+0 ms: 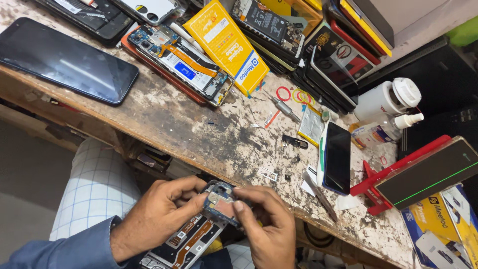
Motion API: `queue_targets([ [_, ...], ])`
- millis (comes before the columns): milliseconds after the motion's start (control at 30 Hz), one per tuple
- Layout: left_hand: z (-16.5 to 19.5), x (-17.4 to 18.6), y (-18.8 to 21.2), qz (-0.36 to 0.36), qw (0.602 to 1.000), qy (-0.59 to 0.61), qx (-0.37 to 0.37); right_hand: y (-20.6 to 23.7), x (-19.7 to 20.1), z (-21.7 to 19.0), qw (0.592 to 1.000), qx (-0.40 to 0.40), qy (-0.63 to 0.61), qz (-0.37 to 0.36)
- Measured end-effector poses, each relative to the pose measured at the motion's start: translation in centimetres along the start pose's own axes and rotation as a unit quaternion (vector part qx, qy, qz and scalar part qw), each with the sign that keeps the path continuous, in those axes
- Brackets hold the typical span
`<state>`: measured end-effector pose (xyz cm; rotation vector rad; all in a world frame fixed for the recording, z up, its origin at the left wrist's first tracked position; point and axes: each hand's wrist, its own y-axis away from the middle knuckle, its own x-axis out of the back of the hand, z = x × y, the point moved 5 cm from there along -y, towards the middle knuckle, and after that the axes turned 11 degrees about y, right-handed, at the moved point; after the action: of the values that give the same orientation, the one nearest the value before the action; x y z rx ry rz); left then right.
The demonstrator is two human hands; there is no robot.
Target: The person repairs a smartphone at a cluttered workbench. They hold the opened phone, manipulate its internal board and small components, remove and reposition the battery, and press parts into the frame while handling the device with both hands.
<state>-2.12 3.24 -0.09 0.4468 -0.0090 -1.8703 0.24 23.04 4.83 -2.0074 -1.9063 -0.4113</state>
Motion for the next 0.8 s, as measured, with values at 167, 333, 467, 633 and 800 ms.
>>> queue_targets([
  [167,0.1,0.1,0.1,-0.003,1.000,0.000,-0.017,-0.4,-0.3,-2.4,0.990,0.044,0.137,-0.005],
  [333,0.0,0.6,0.2,-0.009,0.999,-0.034,-0.004,-0.5,-1.3,-3.1,0.979,0.092,0.180,0.000],
  [467,0.4,1.1,-0.1,-0.033,0.998,-0.047,-0.025,-0.4,-1.3,-3.4,0.966,0.134,0.218,-0.033],
  [633,0.5,1.3,-0.5,-0.091,0.995,-0.037,-0.005,-0.7,-1.2,-3.0,0.954,0.157,0.242,-0.083],
  [800,0.0,1.4,-0.6,-0.075,0.993,-0.086,0.027,-0.4,-1.5,-3.1,0.926,0.237,0.292,-0.033],
])
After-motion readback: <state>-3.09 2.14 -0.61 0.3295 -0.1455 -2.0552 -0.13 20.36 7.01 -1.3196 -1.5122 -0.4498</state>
